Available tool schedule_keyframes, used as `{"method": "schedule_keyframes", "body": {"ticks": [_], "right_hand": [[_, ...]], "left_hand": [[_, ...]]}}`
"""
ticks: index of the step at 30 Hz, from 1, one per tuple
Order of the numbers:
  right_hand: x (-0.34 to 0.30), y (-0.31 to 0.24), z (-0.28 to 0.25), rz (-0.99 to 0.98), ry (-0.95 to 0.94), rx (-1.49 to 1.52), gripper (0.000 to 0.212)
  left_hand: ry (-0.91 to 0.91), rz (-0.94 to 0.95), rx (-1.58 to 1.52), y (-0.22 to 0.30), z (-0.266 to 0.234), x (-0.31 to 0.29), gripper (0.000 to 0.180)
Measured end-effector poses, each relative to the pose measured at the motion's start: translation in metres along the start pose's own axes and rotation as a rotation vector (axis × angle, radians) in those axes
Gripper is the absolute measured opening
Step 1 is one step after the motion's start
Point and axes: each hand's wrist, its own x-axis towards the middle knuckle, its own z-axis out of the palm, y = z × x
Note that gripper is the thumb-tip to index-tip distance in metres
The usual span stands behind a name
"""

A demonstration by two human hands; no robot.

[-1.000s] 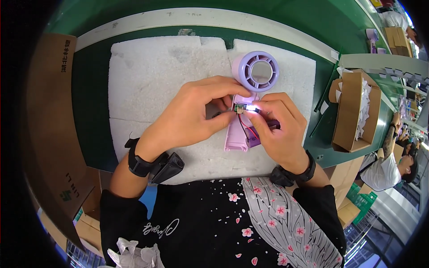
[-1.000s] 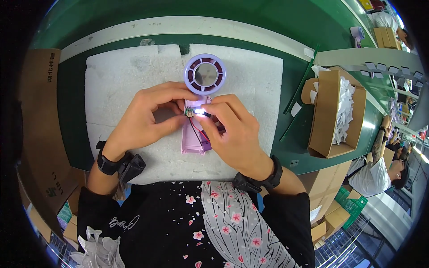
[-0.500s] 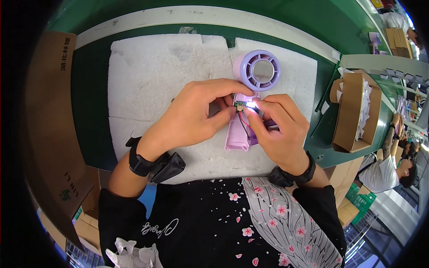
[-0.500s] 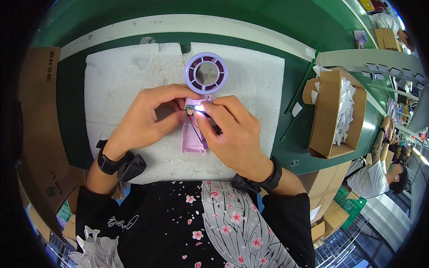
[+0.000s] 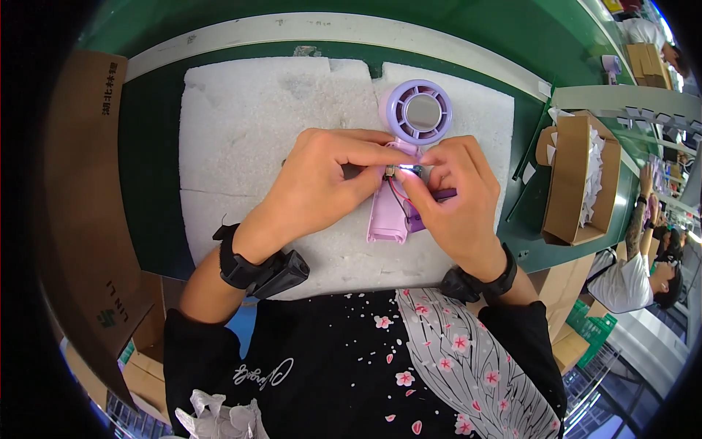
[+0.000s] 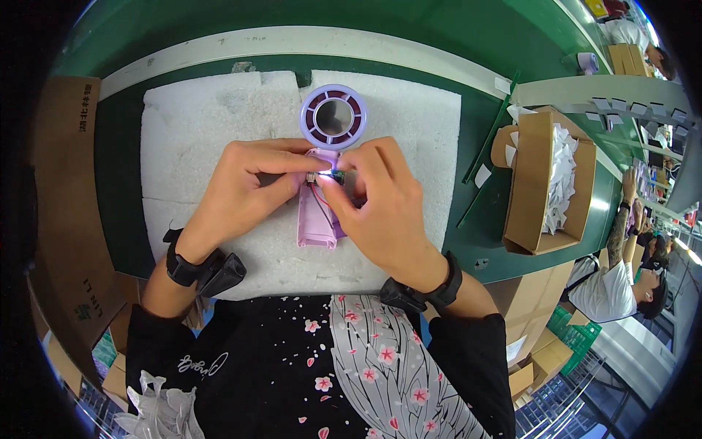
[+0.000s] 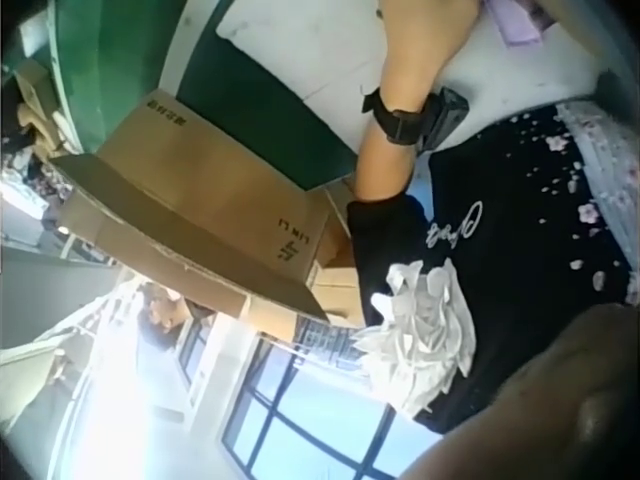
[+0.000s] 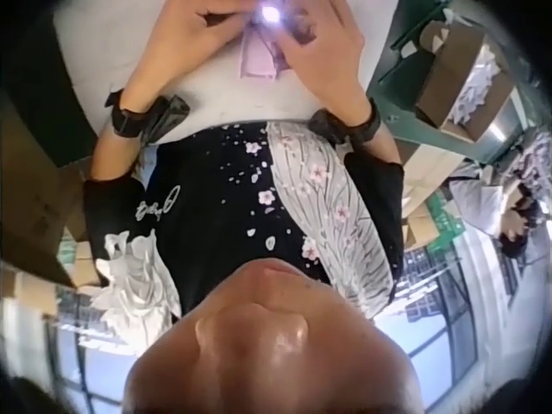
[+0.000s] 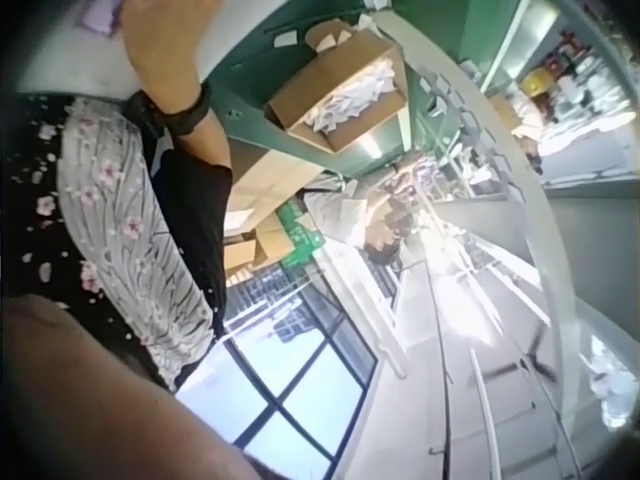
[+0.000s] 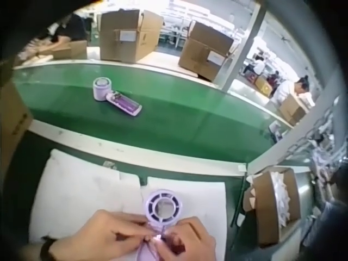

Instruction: The person connects a battery pack to a circuit board inside a fan housing, tests the connection by lighting an LED, and fits the components into the handle. They then set the assembly aside and retrieve more battery packs from a box to repeat the process.

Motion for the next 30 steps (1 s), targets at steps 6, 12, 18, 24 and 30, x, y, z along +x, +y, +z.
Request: {"method": "schedule_keyframes", "body": {"ticks": [6,12,18,24,30], "right_hand": [[0.003,0.018,-0.005,-0.005,-0.182,0.024,0.02],[0.012,0.011,-0.02,-0.032,-0.368,0.146,0.028],[0.008,0.008,-0.037,-0.103,-0.466,0.15,0.035],[0.004,0.015,-0.044,-0.391,-0.296,-0.169,0.027],[-0.008,0.013,-0.045,-0.312,-0.317,-0.196,0.018]], "left_hand": [[0.0,0.195,0.158,-0.003,0.004,0.003,0.031],[-0.034,0.165,0.133,-0.001,0.001,0.001,0.037],[0.056,0.137,0.129,-0.005,-0.001,0.0,0.038],[0.138,0.122,0.144,-0.008,-0.001,0.0,0.035],[0.111,0.112,0.136,-0.007,-0.003,0.002,0.034]]}}
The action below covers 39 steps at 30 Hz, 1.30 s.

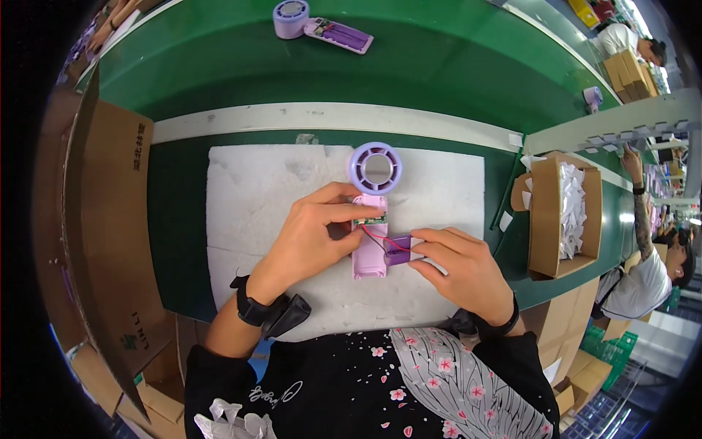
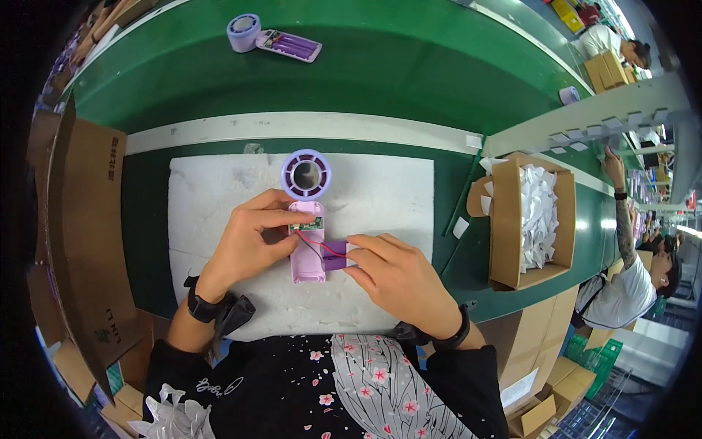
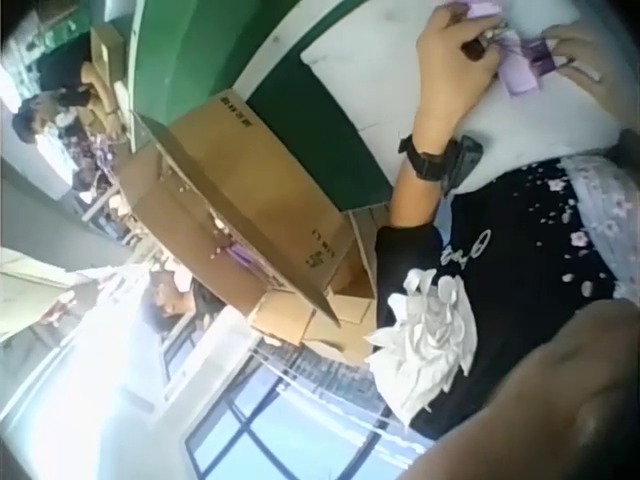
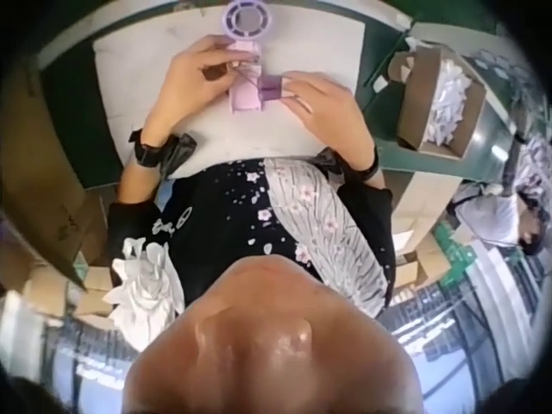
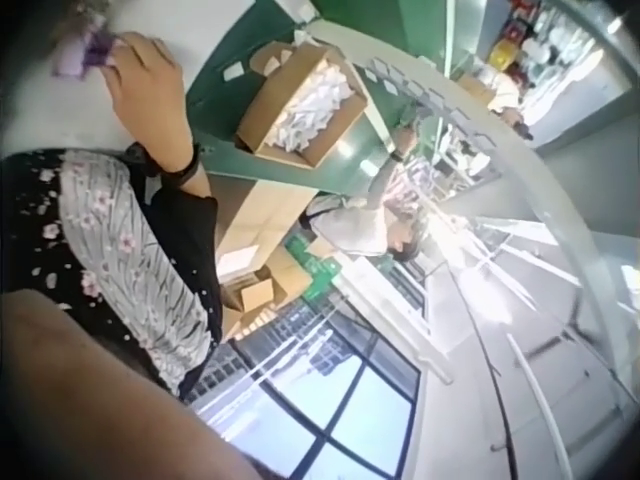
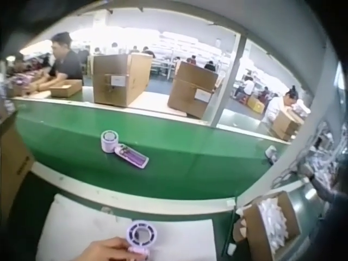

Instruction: The person connects a battery pack to a circuit board inside a fan housing, tests the connection by lighting an LED, and fits the components into the handle. They then set the assembly aside and retrieve more battery packs from a box to repeat the process.

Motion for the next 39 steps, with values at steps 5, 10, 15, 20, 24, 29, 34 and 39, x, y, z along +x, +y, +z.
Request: {"method": "schedule_keyframes", "body": {"ticks": [5,10,15,20,24,29,34,39], "right_hand": [[-0.001,0.0,0.014,-0.121,0.031,-0.12,0.014],[-0.007,-0.008,0.026,-0.179,0.036,-0.333,0.017],[-0.001,-0.009,0.028,-0.16,-0.024,-0.404,0.019],[0.003,-0.002,0.028,-0.099,-0.059,-0.272,0.016],[0.002,0.005,0.032,-0.12,0.049,-0.125,0.013],[0.001,0.005,0.033,-0.147,0.071,-0.169,0.011],[0.005,0.008,0.031,-0.177,0.051,-0.144,0.01],[0.007,-0.005,0.035,-0.114,0.028,-0.256,0.009]], "left_hand": [[0.016,0.008,0.126,-0.002,-0.012,-0.003,0.035],[-0.001,0.05,0.119,-0.003,-0.014,-0.001,0.035],[0.011,0.022,0.134,-0.006,-0.014,0.001,0.034],[0.027,0.034,0.163,-0.009,-0.015,0.0,0.034],[0.03,0.059,0.156,-0.015,-0.016,0.002,0.035],[0.037,0.084,0.156,-0.015,-0.016,0.0,0.035],[0.026,0.062,0.171,-0.015,-0.019,0.0,0.035],[0.005,0.035,0.119,-0.014,-0.022,0.0,0.035]]}}
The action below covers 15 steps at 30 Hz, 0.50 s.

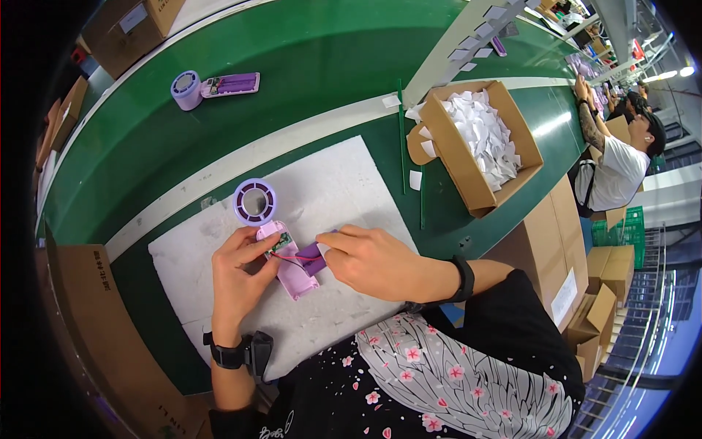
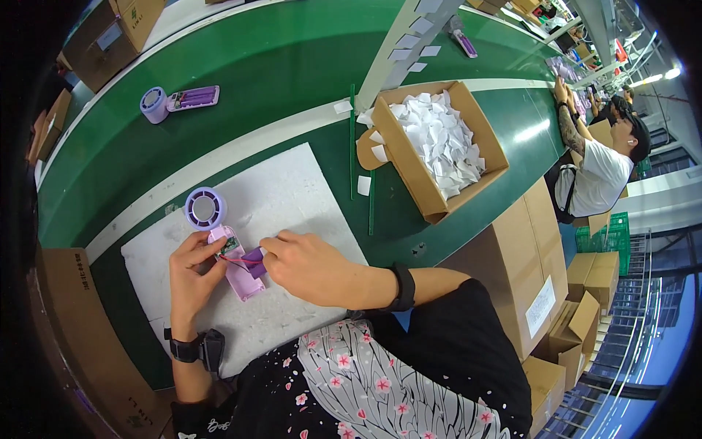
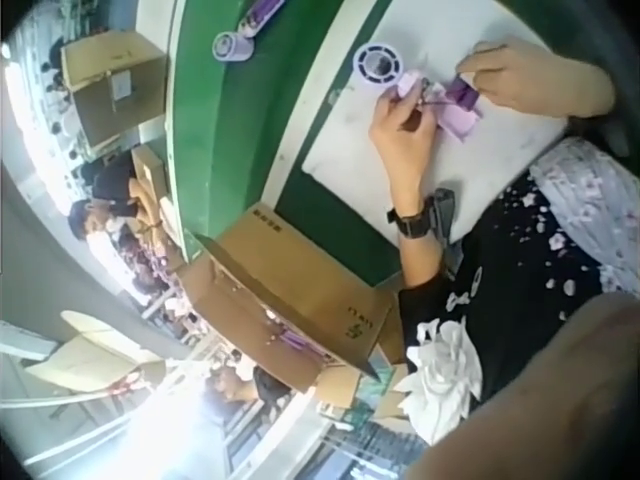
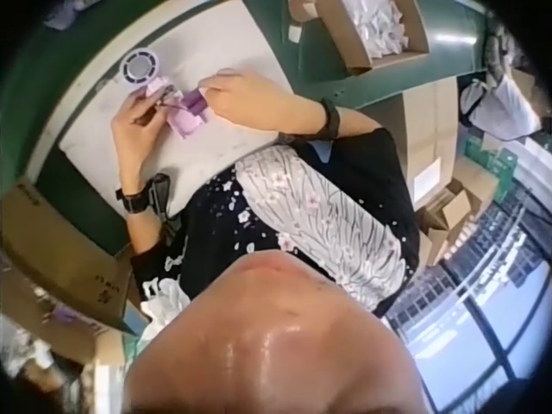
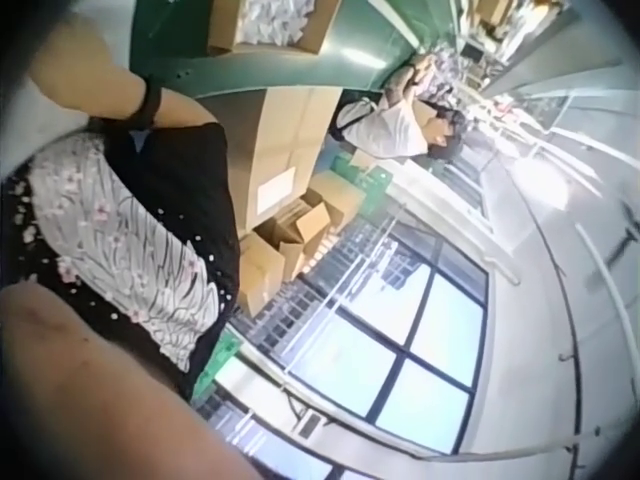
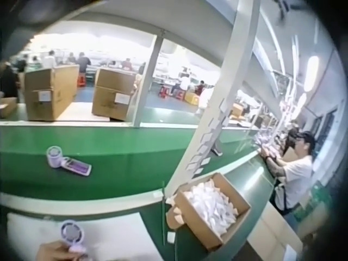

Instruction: The person connects a battery pack to a circuit board inside a fan housing, tests the connection by lighting an LED, and fits the components into the handle. They then set the assembly aside and retrieve more battery packs from a box to repeat the process.

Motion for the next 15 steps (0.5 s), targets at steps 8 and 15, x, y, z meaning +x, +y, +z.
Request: {"method": "schedule_keyframes", "body": {"ticks": [8,15], "right_hand": [[0.001,0.01,-0.004,0.157,0.072,0.231,0.008],[-0.053,0.083,-0.093,0.905,0.57,-0.133,0.012]], "left_hand": [[-0.024,0.008,-0.042,0.0,-0.001,0.004,0.035],[-0.023,0.019,0.075,0.004,-0.007,-0.002,0.035]]}}
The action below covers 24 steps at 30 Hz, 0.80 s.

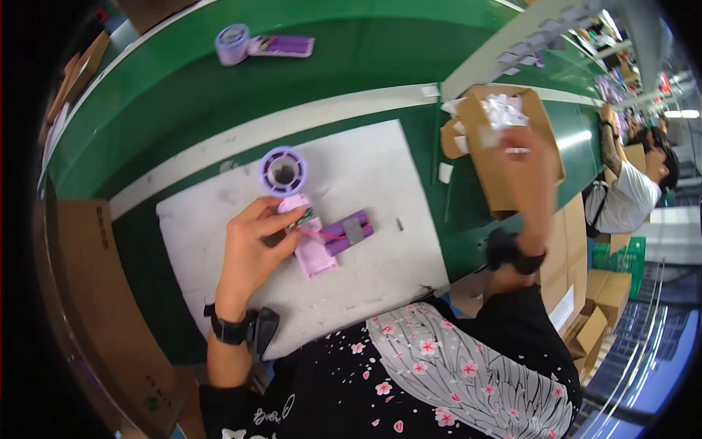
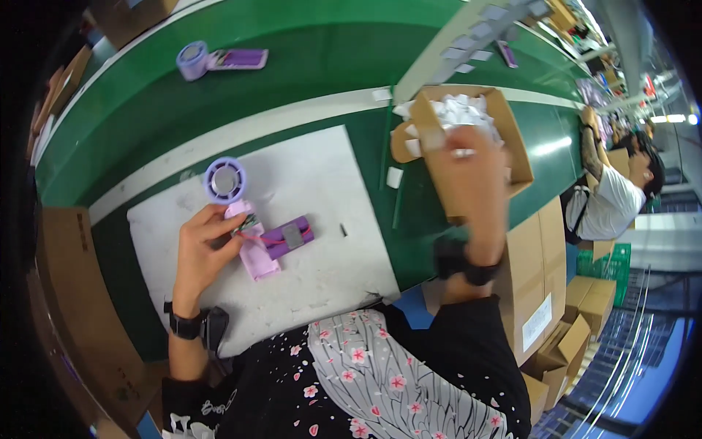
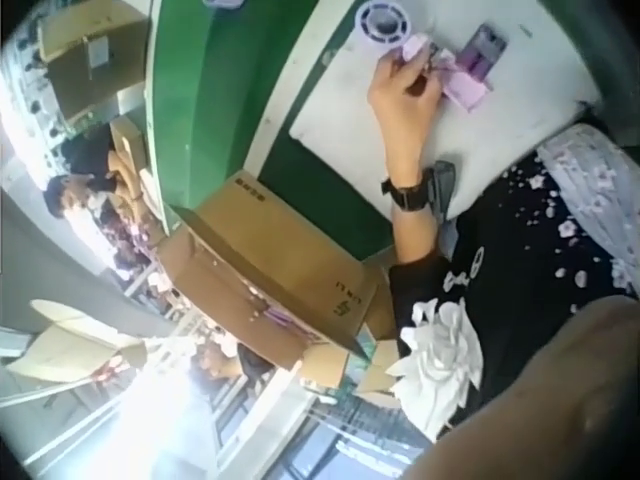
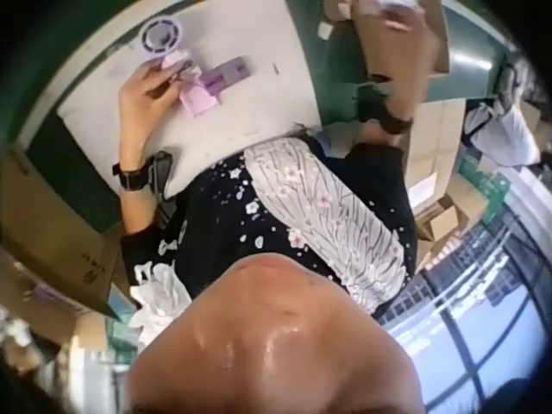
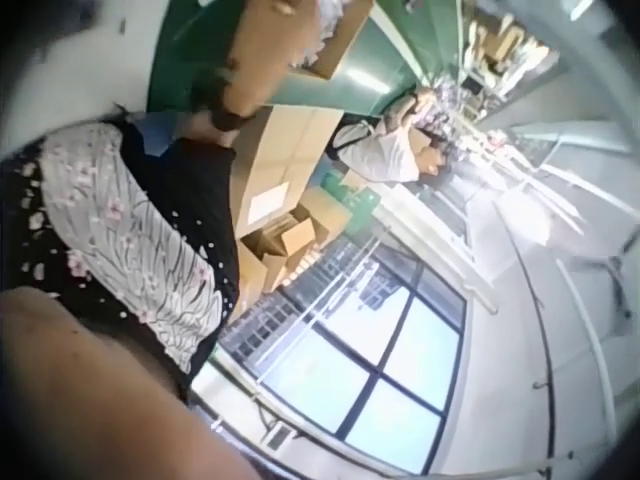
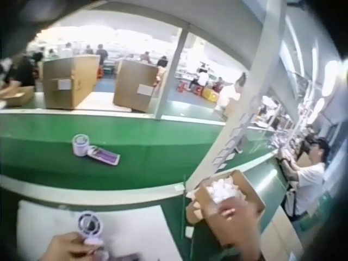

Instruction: The person connects a battery pack to a circuit board inside a fan housing, tests the connection by lighting an LED, and fits the components into the handle. They then set the assembly aside and retrieve more battery packs from a box to repeat the process.

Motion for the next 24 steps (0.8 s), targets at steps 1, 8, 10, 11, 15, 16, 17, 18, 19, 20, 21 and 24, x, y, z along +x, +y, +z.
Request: {"method": "schedule_keyframes", "body": {"ticks": [1,8,10,11,15,16,17,18,19,20,21,24], "right_hand": [[0.013,0.025,-0.018,0.025,0.031,-0.065,0.017],[-0.034,-0.063,0.015,-0.485,-0.562,0.445,0.039],[-0.047,-0.084,0.044,-0.688,-0.677,0.386,0.046],[-0.049,-0.086,0.051,-0.69,-0.676,0.387,0.046],[-0.051,-0.076,0.076,-0.764,-0.812,0.497,0.044],[-0.052,-0.072,0.074,-0.738,-0.865,0.555,0.042],[-0.052,-0.067,0.072,-0.71,-0.919,0.612,0.039],[-0.051,-0.065,0.071,-0.679,-0.973,0.668,0.037],[-0.051,-0.066,0.072,-0.681,-0.983,0.669,0.037],[-0.05,-0.067,0.073,-0.508,-1.097,0.735,0.04],[-0.049,-0.069,0.073,-0.327,-1.204,0.795,0.043],[-0.045,-0.072,0.072,0.004,-1.417,0.93,0.052]], "left_hand": [[-0.007,0.003,-0.007,0.003,0.001,0.001,0.035],[-0.002,0.011,-0.049,0.001,0.014,0.003,0.035],[0.018,0.056,-0.066,-0.001,0.016,0.004,0.035],[0.036,0.083,-0.075,0.0,0.015,0.005,0.035],[0.053,0.117,-0.066,0.0,0.018,0.005,0.036],[0.066,0.106,-0.068,0.001,0.018,0.005,0.036],[0.062,0.095,-0.066,0.002,0.017,0.005,0.036],[0.058,0.084,-0.064,0.003,0.017,0.005,0.037],[0.046,0.076,-0.061,0.003,0.016,0.004,0.037],[0.05,0.067,-0.063,0.003,0.016,0.004,0.037],[0.058,0.074,-0.063,0.002,0.017,0.003,0.037],[0.072,0.083,-0.066,0.0,0.018,0.003,0.037]]}}
